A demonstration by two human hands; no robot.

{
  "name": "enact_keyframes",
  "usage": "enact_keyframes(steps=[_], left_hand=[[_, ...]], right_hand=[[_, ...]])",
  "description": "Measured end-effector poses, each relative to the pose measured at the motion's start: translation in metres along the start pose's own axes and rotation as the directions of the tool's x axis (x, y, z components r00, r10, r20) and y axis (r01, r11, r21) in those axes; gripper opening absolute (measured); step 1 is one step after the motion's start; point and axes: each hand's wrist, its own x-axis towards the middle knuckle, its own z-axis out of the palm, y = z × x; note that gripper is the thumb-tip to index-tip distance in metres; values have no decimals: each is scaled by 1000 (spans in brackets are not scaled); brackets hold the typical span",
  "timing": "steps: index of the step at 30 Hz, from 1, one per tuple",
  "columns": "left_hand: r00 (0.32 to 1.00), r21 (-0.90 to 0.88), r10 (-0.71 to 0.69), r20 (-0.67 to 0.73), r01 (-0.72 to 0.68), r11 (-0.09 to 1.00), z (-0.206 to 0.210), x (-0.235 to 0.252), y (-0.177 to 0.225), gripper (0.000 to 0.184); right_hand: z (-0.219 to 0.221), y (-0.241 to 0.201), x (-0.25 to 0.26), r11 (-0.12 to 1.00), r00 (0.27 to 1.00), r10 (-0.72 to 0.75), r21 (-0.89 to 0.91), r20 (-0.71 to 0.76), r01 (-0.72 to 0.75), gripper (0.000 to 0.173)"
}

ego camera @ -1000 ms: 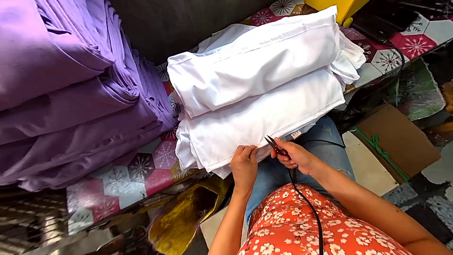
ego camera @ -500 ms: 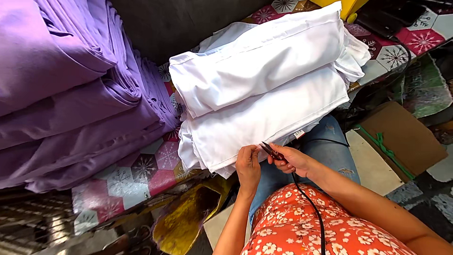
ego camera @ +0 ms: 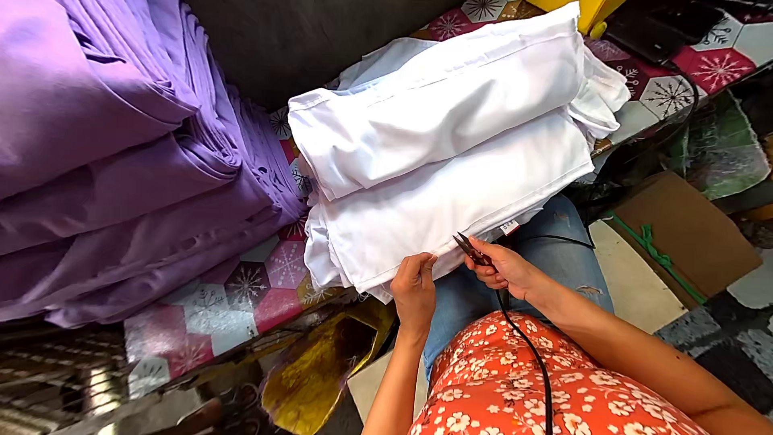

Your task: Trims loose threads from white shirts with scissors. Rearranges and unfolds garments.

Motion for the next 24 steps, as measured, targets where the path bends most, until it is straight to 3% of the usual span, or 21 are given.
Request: enact_keyframes(steps=[3,5,8,10,13,17,21,24], left_hand=[[1000,-8,-28,14,28,1000,-10,-3,-2,11],[1000,104,-16,21,14,995,-11,-7,-2,12],[998,347,-13,59,-9,938,-9,-7,8,14],[996,407,-34,84,-3,914,-9,-4,15,14],[994,341,-78,80,46,939,-9,-2,15,15],[997,246,-56,60,40,968,-8,-6,8,15],[997,232,-37,62,22,973,-6,-8,4,15],[998,226,-29,50,16,974,-4,-9,2,15]], right_hand=[[6,3,-2,977,985,-161,-152,-58,151,50],[11,2,-1,956,976,-211,-222,-59,194,49],[15,-1,-1,959,995,-99,-264,23,102,51],[16,-2,-2,949,997,-4,-315,71,26,51],[16,0,0,937,992,92,-345,92,-55,51],[21,0,7,968,984,129,-233,120,-98,50],[22,3,13,986,986,131,-117,107,-119,49],[26,5,10,985,997,75,-157,32,-69,47]])
